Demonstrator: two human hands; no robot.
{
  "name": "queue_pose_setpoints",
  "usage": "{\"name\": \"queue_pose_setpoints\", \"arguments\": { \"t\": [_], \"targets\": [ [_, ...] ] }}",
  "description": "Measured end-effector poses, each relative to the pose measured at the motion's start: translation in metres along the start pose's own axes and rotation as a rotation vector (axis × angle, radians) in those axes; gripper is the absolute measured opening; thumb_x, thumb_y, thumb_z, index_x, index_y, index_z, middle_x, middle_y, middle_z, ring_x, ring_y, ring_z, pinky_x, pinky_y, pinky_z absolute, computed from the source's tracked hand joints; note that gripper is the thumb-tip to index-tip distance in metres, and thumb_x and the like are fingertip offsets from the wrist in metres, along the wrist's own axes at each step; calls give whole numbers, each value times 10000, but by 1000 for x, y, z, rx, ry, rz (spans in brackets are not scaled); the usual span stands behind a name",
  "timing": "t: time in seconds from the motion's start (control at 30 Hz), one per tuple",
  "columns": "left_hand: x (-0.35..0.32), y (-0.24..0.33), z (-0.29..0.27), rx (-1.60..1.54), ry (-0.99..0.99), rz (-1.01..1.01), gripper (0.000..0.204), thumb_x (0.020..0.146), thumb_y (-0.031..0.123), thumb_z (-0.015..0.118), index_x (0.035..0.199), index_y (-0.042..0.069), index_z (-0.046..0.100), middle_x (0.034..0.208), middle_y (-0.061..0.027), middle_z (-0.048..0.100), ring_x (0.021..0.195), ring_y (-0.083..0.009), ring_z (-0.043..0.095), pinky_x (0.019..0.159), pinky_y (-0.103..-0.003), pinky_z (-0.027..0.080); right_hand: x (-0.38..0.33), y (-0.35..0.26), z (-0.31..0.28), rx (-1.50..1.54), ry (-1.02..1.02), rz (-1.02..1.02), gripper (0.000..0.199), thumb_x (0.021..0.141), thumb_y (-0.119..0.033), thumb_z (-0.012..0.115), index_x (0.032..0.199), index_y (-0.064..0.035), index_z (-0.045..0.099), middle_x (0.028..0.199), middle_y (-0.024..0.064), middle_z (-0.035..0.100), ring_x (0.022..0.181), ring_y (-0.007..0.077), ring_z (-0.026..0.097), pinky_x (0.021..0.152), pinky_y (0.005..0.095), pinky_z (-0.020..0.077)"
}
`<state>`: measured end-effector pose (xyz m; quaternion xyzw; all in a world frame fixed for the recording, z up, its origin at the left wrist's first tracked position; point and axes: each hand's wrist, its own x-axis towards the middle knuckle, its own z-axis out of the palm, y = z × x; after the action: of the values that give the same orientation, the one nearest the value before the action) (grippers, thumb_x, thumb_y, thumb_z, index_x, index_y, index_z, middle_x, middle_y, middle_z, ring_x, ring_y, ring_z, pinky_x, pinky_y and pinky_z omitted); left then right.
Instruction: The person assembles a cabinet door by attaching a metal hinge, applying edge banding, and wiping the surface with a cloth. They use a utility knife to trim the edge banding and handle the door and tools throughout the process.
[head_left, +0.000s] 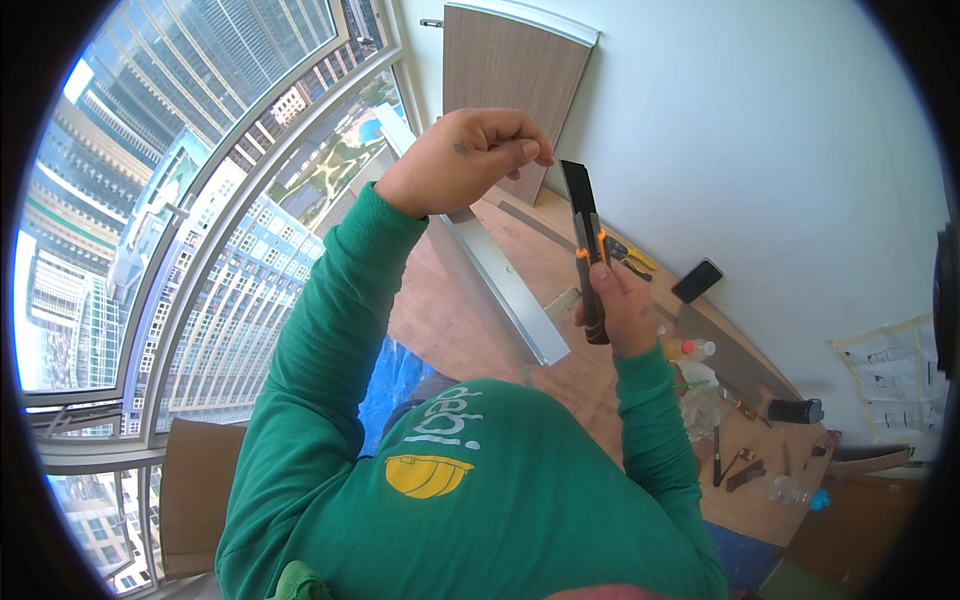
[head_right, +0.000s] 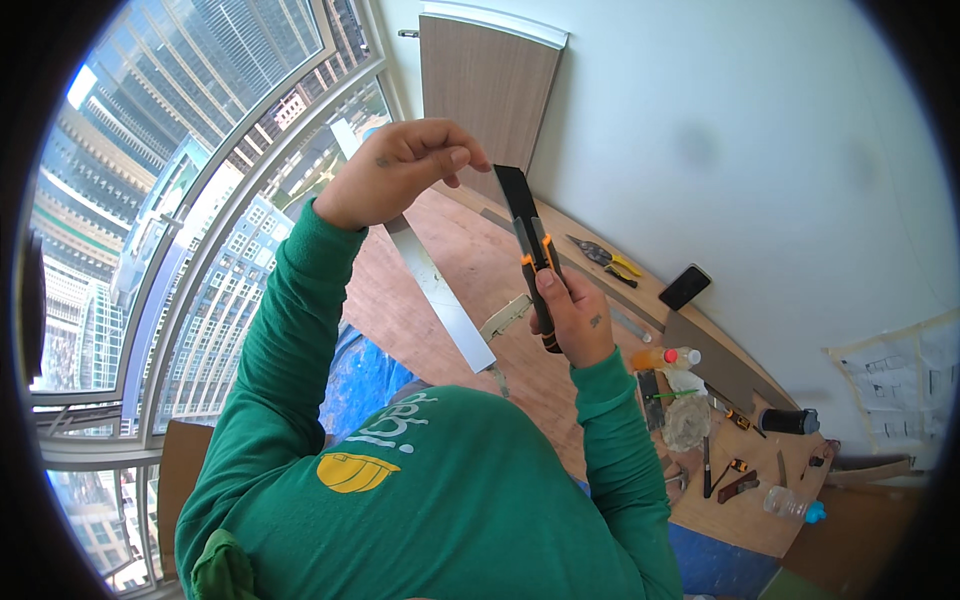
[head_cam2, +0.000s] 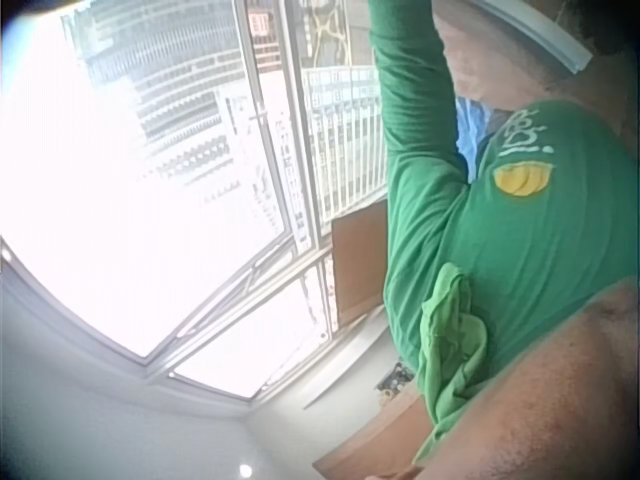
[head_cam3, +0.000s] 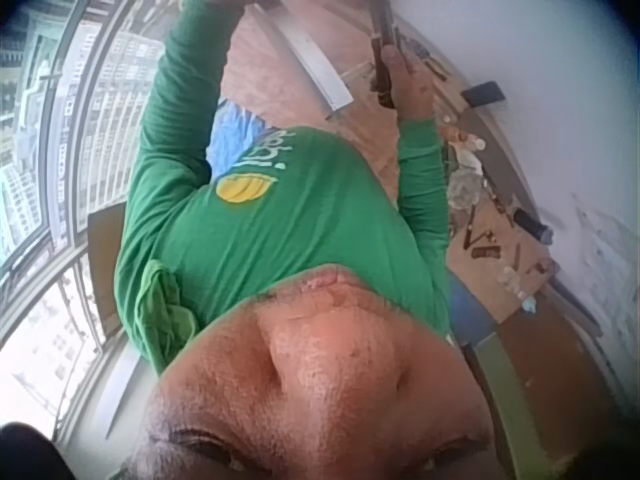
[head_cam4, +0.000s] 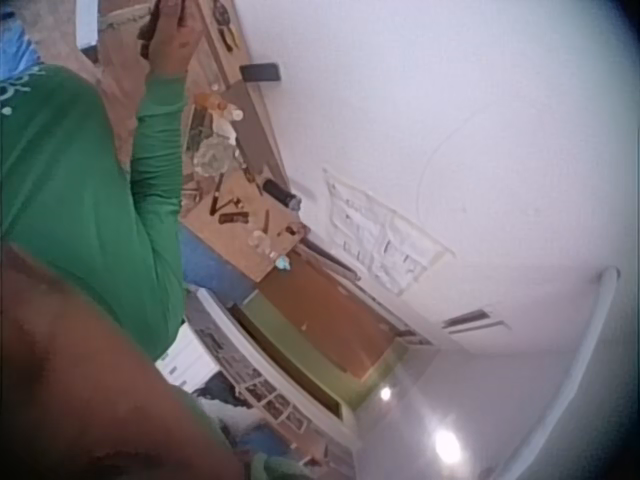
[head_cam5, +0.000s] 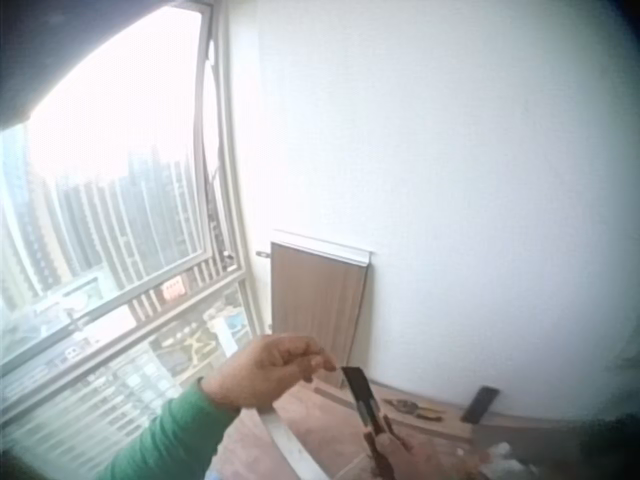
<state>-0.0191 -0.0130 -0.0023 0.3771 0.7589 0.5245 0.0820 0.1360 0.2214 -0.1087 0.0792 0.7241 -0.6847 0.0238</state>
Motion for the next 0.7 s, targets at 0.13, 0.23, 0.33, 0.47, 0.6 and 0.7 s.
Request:
{"name": "queue_pose_setpoints", "arguments": {
  "t": [0.13, 0.23, 0.33, 0.47, 0.6, 0.7],
  "targets": [
    [-3, 9, 1, 161, -24, -38, 235, 961, 207, 706, 1121, 38, 733, 932, -60, 759, 804, -132, 671, 714, -290, 533, -3, -1, -1, 43, -33, 21, 442, 1043, -455, 532, 1114, -31, 636, 662, 65, 633, 548, 137, 607, 520, 268, 471],
    [-3, 11, 0, 216, -58, -39, 357, 920, 332, 776, 1163, 73, 742, 929, -53, 748, 778, -120, 661, 754, -283, 517, -4, -3, -1, 90, -50, 34, 421, 1046, -442, 525, 1067, -32, 621, 653, 72, 627, 539, 151, 606, 519, 278, 482],
    [-3, 12, 1, 260, -47, 37, 368, 893, 306, 801, 1159, 59, 742, 926, -88, 763, 745, -152, 663, 670, -302, 536, -3, -1, -4, 124, -76, 42, 410, 1047, -435, 522, 1026, -36, 610, 650, 78, 625, 535, 156, 604, 520, 285, 491],
    [-4, 14, 1, 299, -52, 42, 436, 876, 372, 815, 1184, 71, 747, 917, -101, 761, 739, -162, 662, 671, -310, 540, -2, -1, -5, 143, -92, 41, 422, 1042, -447, 554, 969, -36, 616, 625, 61, 611, 512, 139, 594, 498, 273, 476],
    [-4, 11, 2, 276, -53, 77, 439, 878, 403, 808, 1202, 109, 762, 923, -107, 765, 731, -171, 662, 662, -318, 542, -2, -7, -3, 100, -93, 32, 422, 1041, -446, 568, 957, -36, 621, 616, 42, 596, 502, 125, 585, 486, 265, 464],
    [-3, 5, 4, 215, -50, 45, 418, 888, 408, 796, 1201, 132, 771, 911, -103, 769, 714, -180, 665, 653, -319, 541, -2, -14, -3, 63, -99, 67, 413, 1040, -442, 568, 978, -37, 626, 628, 29, 583, 515, 117, 588, 489, 260, 459]
  ]
}}
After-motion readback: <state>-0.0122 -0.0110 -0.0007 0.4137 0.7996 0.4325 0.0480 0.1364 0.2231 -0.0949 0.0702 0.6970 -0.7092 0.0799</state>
